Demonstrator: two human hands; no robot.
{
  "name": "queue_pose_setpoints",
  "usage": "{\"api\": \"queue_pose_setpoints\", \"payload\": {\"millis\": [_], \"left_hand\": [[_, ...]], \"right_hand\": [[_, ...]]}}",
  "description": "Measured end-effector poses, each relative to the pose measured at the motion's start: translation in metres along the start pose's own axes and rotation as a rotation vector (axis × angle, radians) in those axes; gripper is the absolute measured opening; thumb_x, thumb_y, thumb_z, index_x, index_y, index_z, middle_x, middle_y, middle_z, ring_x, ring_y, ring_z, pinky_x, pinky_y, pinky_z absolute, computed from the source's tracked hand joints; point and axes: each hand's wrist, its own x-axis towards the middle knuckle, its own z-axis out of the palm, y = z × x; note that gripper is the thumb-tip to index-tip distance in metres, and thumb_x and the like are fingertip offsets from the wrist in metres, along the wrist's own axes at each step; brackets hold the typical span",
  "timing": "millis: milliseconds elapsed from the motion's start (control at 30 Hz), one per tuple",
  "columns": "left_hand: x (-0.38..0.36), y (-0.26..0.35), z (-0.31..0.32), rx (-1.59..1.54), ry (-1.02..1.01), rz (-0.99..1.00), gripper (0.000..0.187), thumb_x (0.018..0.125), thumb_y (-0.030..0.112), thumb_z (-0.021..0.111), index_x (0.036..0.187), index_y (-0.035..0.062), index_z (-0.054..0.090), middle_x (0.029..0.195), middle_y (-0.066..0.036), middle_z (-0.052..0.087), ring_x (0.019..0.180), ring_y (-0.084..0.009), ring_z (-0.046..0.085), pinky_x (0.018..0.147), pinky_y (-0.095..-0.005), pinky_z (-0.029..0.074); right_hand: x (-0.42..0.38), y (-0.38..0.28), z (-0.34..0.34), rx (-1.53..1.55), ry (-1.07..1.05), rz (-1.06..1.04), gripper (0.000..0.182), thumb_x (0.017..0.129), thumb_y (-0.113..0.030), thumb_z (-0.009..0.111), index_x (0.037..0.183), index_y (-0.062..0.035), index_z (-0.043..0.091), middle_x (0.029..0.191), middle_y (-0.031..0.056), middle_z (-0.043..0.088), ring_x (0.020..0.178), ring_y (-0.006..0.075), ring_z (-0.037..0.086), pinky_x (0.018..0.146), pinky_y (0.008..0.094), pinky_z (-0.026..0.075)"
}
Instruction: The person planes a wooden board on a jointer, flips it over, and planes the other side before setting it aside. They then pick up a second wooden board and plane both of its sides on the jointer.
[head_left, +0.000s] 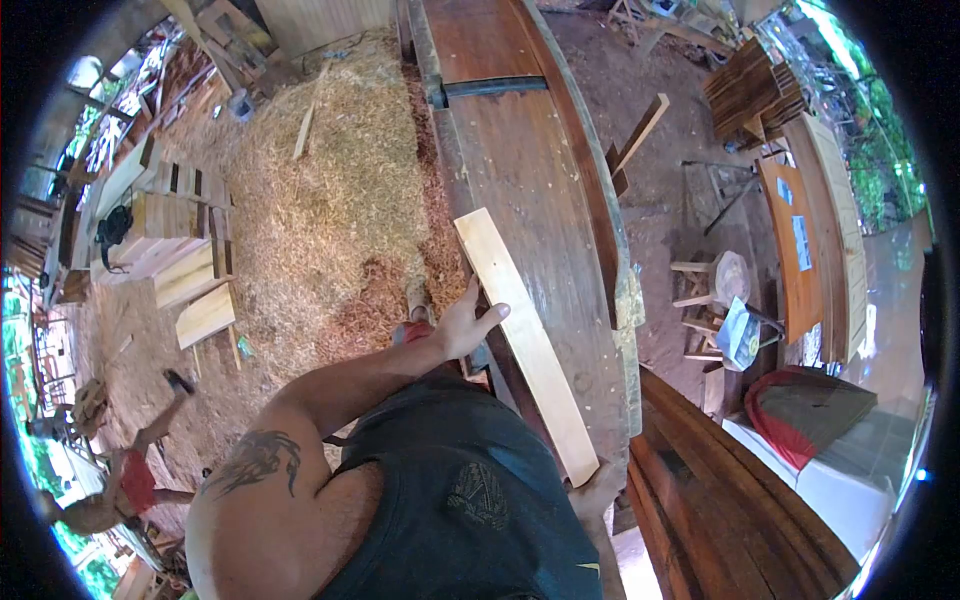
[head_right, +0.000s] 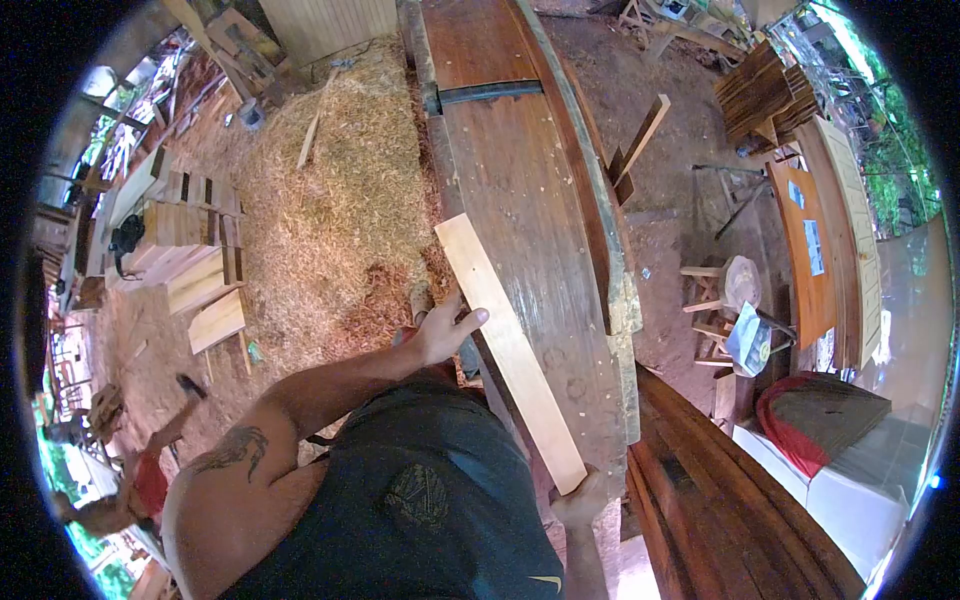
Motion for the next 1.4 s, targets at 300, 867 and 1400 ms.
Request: {"api": "queue_pose_setpoints", "payload": {"millis": [300, 867, 1400], "left_hand": [[0.001, -0.010, 0.006, 0.017, 0.036, -0.032, 0.101, 0.101, 0.059, 0.063, 0.165, -0.0042, 0.019, 0.132, -0.031, 0.068, 0.119, -0.0445, 0.069, 0.103, -0.0473, 0.053], [-0.003, 0.006, 0.002, 0.018, 0.030, -0.098, 0.103, 0.100, 0.058, 0.064, 0.166, -0.0064, 0.018, 0.131, -0.038, 0.065, 0.123, -0.0508, 0.066, 0.108, -0.0494, 0.051], [0.038, 0.053, -0.062, -0.210, 0.164, -0.009, 0.085, 0.102, 0.039, 0.071, 0.161, -0.0057, 0.030, 0.146, -0.025, 0.061, 0.124, -0.0276, 0.067, 0.104, -0.0402, 0.055]], "right_hand": [[-0.017, 0.017, 0.009, -0.042, -0.013, -0.032, 0.052, 0.060, -0.012, 0.075, 0.109, -0.0050, 0.059, 0.093, 0.0164, 0.065, 0.082, 0.0422, 0.066, 0.071, 0.0517, 0.053], [-0.015, 0.016, 0.010, -0.051, -0.011, -0.047, 0.053, 0.061, -0.014, 0.079, 0.109, -0.0035, 0.057, 0.090, 0.0184, 0.063, 0.079, 0.0442, 0.064, 0.069, 0.0533, 0.052], [-0.054, 0.106, -0.006, 0.809, -0.279, 0.860, 0.067, 0.090, -0.054, 0.074, 0.130, -0.0010, 0.069, 0.116, 0.0124, 0.070, 0.109, 0.0267, 0.067, 0.090, 0.0427, 0.053]]}}
